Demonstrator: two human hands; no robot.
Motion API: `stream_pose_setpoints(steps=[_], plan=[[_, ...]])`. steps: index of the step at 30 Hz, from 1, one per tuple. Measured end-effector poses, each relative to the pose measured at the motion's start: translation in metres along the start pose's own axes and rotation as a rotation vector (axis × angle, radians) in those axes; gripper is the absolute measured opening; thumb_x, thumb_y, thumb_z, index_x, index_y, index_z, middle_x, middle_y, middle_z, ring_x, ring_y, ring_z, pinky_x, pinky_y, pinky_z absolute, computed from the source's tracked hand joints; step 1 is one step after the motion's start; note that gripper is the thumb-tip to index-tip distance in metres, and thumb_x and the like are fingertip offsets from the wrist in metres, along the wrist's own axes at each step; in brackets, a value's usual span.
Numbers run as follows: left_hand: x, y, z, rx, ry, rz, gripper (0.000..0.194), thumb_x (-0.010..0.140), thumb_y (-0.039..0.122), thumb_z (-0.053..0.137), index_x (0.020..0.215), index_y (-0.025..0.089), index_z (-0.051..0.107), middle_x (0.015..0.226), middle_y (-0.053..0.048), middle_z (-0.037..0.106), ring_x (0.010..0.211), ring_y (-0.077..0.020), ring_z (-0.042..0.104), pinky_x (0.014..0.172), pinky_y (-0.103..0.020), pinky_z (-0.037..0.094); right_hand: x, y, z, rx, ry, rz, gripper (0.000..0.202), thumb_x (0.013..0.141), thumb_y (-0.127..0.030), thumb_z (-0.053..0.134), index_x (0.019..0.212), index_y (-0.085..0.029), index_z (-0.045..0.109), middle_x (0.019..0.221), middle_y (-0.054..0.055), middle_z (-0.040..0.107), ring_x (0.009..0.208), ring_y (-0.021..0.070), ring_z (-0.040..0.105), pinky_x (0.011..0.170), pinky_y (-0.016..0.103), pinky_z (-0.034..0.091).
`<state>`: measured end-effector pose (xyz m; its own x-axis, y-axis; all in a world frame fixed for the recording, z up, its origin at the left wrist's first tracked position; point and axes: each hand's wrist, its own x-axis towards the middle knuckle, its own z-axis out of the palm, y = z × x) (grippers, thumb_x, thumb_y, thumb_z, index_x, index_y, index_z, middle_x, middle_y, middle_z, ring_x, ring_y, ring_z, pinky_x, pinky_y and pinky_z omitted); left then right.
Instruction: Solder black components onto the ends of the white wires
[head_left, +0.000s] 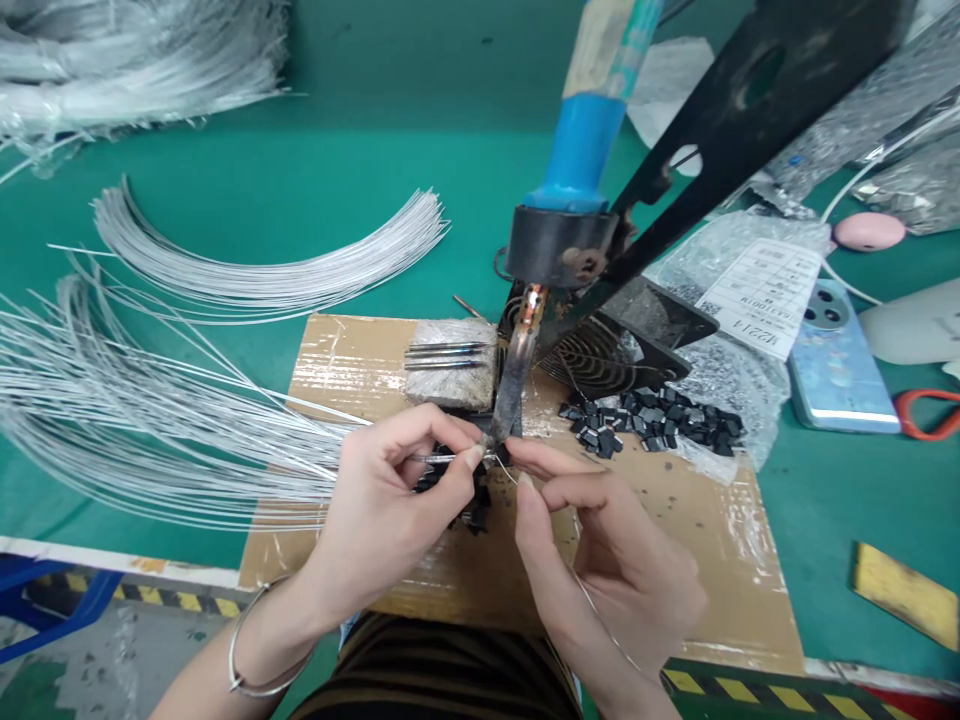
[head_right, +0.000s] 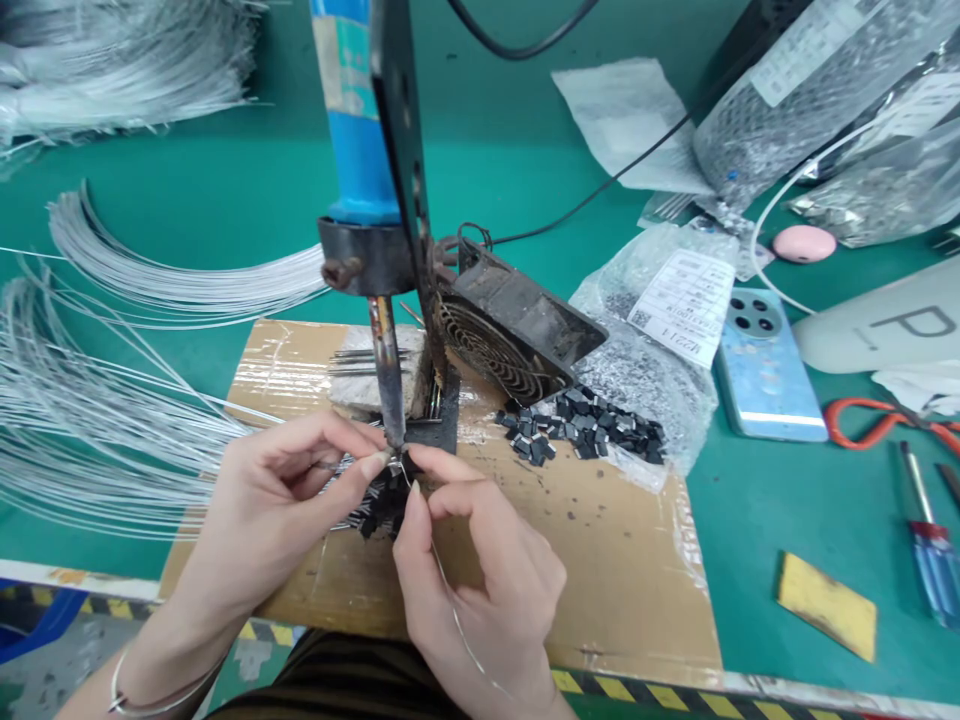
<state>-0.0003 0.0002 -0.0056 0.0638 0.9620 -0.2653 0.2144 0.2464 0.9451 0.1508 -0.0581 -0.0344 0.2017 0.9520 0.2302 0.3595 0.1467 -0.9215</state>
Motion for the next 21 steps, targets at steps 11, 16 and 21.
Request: stream_pose_setpoints(steps=[11,16,21], plan=[[-0.0015,0.0004,-0.0011,0.007,0.018,-0.003,0.012,0.081,0.017,0.073,0.069,0.019,0.072,0.078,-0.003,0.079,0.051,-0.0099,0.048,0.048,-0.026,0.027,0.0005,0.0007,0.0007,-0.039,0.019,-0.026,0.018,0.095,-0.007,0.073,0.092,-0.024,0.067,0.116,0.005,0.085,0.094,0.0163,0.084,0.084,0.024,0.066],[-0.0018,-0.001,-0.0014,0.012,0.019,0.0,0.01,0.08,0.016,0.073,0.07,0.019,0.073,0.077,-0.003,0.079,0.054,-0.0104,0.05,0.05,-0.025,0.031,-0.0007,0.0026,0.0023,-0.029,0.022,-0.034,0.017,0.096,-0.009,0.073,0.091,-0.024,0.067,0.116,0.006,0.085,0.095,0.0183,0.084,0.082,0.025,0.067],[0.0003,0.0001,0.0,0.004,0.013,0.01,0.011,0.08,0.015,0.072,0.069,0.018,0.072,0.074,-0.001,0.078,0.053,-0.0092,0.048,0.051,-0.023,0.034,-0.0014,0.0037,0.0031,-0.036,0.027,-0.032,0.015,0.096,-0.01,0.073,0.092,-0.024,0.068,0.115,0.006,0.085,0.095,0.0187,0.084,0.081,0.026,0.067]])
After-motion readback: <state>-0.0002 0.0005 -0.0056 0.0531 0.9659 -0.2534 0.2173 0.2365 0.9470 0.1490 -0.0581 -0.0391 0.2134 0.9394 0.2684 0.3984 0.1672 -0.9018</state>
